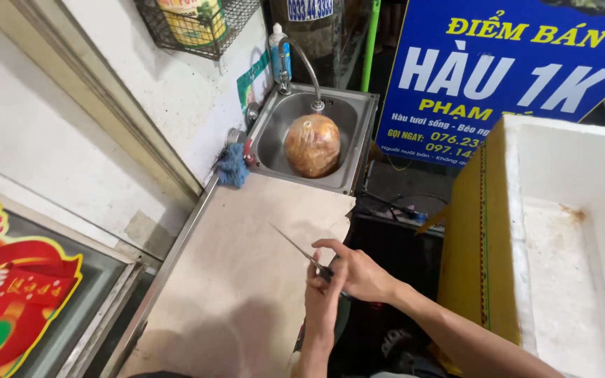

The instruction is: The person handles bread rolls on trays, cleans a prep counter, and opens a plastic bag of cooked food using scissors.

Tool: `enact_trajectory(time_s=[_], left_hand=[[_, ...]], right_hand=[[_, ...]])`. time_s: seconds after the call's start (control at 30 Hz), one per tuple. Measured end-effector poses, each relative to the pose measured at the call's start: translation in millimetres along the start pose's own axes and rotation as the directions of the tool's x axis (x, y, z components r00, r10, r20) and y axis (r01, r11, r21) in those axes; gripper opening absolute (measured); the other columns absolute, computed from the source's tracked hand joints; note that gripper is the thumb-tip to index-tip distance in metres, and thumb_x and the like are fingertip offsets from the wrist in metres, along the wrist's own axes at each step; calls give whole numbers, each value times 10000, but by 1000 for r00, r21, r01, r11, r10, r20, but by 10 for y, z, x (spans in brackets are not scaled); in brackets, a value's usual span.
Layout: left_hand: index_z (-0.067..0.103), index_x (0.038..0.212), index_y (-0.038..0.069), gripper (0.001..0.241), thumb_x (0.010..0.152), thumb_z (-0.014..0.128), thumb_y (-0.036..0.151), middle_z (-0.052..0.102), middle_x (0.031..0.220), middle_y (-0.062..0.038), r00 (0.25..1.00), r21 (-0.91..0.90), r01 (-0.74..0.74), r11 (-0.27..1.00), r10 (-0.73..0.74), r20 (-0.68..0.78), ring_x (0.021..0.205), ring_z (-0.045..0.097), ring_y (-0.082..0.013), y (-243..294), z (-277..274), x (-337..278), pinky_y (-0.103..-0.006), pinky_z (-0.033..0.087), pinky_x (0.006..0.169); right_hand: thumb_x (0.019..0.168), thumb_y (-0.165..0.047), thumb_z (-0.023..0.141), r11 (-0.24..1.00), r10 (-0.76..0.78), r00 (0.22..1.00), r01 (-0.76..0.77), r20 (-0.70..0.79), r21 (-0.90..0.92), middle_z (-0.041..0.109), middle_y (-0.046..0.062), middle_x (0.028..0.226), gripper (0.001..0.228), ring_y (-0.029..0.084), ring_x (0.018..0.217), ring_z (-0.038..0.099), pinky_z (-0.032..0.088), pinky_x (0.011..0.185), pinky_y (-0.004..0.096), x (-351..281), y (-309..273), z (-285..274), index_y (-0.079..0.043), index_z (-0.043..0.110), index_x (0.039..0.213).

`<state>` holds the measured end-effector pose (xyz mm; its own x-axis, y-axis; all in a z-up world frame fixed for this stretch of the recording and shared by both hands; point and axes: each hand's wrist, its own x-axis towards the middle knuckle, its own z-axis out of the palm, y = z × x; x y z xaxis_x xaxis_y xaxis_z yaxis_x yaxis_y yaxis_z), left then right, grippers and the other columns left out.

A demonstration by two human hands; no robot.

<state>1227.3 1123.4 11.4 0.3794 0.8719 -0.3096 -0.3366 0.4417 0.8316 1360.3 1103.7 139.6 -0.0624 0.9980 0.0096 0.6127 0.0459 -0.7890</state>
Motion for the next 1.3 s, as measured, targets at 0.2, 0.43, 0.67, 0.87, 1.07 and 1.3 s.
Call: enact_trajectory(time_s=[0.2, 0.43, 0.67, 0.87, 1.07, 1.3], left_hand=[[547, 1386, 62, 717, 788, 816, 352, 645, 1101, -24, 976, 76, -33, 997, 49, -213, 1015, 656, -99, 910, 385, 457, -262, 540, 847], [632, 1312, 0, 583, 833, 822, 275, 655, 992, -126, 728, 471, 91, 877, 264, -633, 785, 619, -214, 544, -498, 1187, -388, 517, 678], [692, 1310, 25, 760, 668, 891, 379, 650, 1163, -269, 366, 755, 518, 402, 694, -620, 1025, 648, -433, 16, -1000, 1345, -508, 539, 919], [714, 1282, 45, 683, 701, 875, 367, 657, 1153, -220, 171, 787, 477, 392, 837, -520, 1010, 632, -417, -26, -988, 1642, -519, 557, 867], [632, 1287, -74, 657, 805, 843, 320, 550, 1234, -219, 69, 791, 331, 514, 823, -564, 980, 649, -323, -342, -1832, 2107, -430, 616, 764], [677, 1267, 25, 544, 854, 808, 354, 612, 1174, -183, 193, 851, 470, 235, 913, -358, 1039, 626, -368, 80, -1660, 1991, -511, 578, 807]], right_hand=[[895, -186, 781, 957, -131, 968, 67, 212, 283, 786, 114, 906, 825, 213, 856, 772, 587, 798, 347, 873, 107, -374, -129, 324, 1580], [987, -307, 742, 972, -234, 854, 216, 464, 92, 794, 98, 1003, 549, 167, 826, 756, 595, 772, 334, 2069, 1175, -924, -132, 548, 1470], [904, -321, 745, 992, 50, 996, -41, -73, 120, 759, 87, 798, 581, 142, 675, 702, 558, 617, 334, 3534, 2309, -1963, -105, 573, 1416], [858, -401, 780, 999, -52, 963, 46, -266, -27, 744, 122, 795, 657, 236, 703, 725, 574, 662, 387, 4411, 2737, -1883, -93, 590, 1406], [877, -559, 695, 981, 24, 986, -55, -167, -186, 768, 146, 873, 523, 324, 832, 751, 591, 757, 450, 4662, 2767, -1690, -113, 739, 1147], [906, -572, 645, 777, 135, 987, -161, -88, -609, 737, 160, 1100, 503, 366, 1067, 691, 556, 888, 500, 4771, 2714, -1636, -124, 742, 1115]])
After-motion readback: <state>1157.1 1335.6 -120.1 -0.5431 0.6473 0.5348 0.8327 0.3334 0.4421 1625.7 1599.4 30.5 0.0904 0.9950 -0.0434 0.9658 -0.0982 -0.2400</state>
